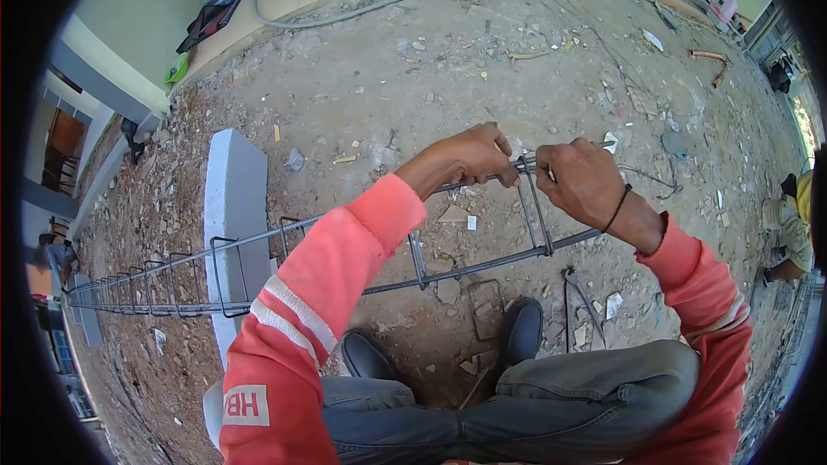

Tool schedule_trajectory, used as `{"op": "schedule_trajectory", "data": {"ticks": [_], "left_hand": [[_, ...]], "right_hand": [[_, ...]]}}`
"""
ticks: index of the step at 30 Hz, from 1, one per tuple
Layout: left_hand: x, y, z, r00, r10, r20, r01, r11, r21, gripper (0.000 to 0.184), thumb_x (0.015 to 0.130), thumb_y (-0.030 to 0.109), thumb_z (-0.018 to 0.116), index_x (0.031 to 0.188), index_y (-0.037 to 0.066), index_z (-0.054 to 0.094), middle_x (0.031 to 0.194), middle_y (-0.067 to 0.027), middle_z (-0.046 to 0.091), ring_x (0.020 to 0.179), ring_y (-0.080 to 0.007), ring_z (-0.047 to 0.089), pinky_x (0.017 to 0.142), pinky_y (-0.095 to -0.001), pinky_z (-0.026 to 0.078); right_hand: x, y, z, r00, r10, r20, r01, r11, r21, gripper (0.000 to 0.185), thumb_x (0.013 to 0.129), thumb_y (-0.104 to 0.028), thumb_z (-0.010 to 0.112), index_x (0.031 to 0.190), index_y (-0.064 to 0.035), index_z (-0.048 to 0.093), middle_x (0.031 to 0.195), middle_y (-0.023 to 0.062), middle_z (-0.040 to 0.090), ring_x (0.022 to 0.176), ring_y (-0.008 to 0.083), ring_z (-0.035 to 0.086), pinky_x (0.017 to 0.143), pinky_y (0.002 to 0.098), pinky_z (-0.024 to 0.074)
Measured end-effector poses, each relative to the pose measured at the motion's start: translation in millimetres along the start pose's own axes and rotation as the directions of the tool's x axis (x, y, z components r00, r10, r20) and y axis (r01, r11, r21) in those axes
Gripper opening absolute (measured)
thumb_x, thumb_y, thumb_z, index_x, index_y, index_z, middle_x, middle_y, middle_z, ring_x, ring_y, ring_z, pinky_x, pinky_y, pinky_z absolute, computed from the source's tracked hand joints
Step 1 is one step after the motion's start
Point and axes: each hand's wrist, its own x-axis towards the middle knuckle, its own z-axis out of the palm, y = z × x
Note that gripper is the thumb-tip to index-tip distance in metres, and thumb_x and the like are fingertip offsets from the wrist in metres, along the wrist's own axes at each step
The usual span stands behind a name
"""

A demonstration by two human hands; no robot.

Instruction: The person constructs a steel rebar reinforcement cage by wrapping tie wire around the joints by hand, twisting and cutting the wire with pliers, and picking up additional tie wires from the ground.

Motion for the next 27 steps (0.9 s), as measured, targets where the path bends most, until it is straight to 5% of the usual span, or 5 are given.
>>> {"op": "schedule_trajectory", "data": {"ticks": [2, 4, 12, 16, 27], "left_hand": [[-0.7, 0.8, -2.4, 0.999, -0.044, -0.022, 0.043, 0.998, -0.054, 0.029, 0.076, 0.020, 0.073, 0.094, -0.003, 0.066, 0.070, -0.0040, 0.060, 0.052, -0.0117, 0.048, 0.041, -0.0265, 0.034], [2.0, -0.6, -6.5, 0.980, -0.195, -0.036, 0.171, 0.921, -0.349, 0.027, 0.079, 0.020, 0.066, 0.093, -0.003, 0.063, 0.072, -0.0046, 0.061, 0.050, -0.0110, 0.048, 0.038, -0.0260, 0.034], [-0.8, 5.1, 1.0, 0.987, -0.137, -0.086, 0.115, 0.970, -0.215, 0.028, 0.090, 0.020, 0.063, 0.094, -0.008, 0.066, 0.082, -0.0106, 0.068, 0.049, -0.0130, 0.057, 0.036, -0.0254, 0.038], [0.5, -1.2, 5.4, 0.981, -0.064, -0.181, -0.003, 0.938, -0.347, 0.023, 0.090, 0.015, 0.066, 0.091, -0.008, 0.068, 0.083, -0.0125, 0.069, 0.059, -0.0172, 0.069, 0.039, -0.0247, 0.045], [-8.0, 1.7, 27.9, 0.857, 0.178, -0.484, -0.231, 0.971, -0.053, 0.019, 0.090, 0.014, 0.068, 0.091, -0.004, 0.072, 0.073, -0.0088, 0.068, 0.058, -0.0147, 0.068, 0.046, -0.0256, 0.048]], "right_hand": [[-4.5, -12.5, 8.9, 1.000, 0.017, -0.020, -0.018, 0.999, -0.027, 0.018, 0.083, -0.017, 0.062, 0.093, -0.0015, 0.063, 0.071, 0.0191, 0.066, 0.072, 0.0381, 0.066, 0.064, 0.0492, 0.0519], [-6.1, -15.0, 20.5, 0.999, 0.030, -0.042, -0.033, 0.998, -0.052, 0.020, 0.084, -0.016, 0.060, 0.096, -0.0006, 0.059, 0.068, 0.0186, 0.065, 0.068, 0.0375, 0.067, 0.061, 0.0492, 0.0518], [-6.5, -7.2, 42.9, 0.986, -0.035, -0.161, 0.020, 0.995, -0.093, 0.013, 0.087, -0.010, 0.054, 0.096, -0.0010, 0.053, 0.065, 0.0173, 0.066, 0.058, 0.0355, 0.067, 0.049, 0.0446, 0.0503], [-7.0, -8.1, 40.9, 0.988, -0.012, -0.152, 0.005, 0.999, -0.050, 0.013, 0.087, -0.011, 0.054, 0.095, -0.0008, 0.054, 0.065, 0.0178, 0.065, 0.056, 0.0360, 0.066, 0.048, 0.0448, 0.0500], [13.6, 7.5, 0.3, 0.990, 0.001, -0.142, 0.026, 0.982, 0.187, 0.014, 0.081, -0.014, 0.066, 0.074, -0.0023, 0.068, 0.072, 0.0203, 0.066, 0.073, 0.0416, 0.066, 0.067, 0.0509, 0.0524]]}}
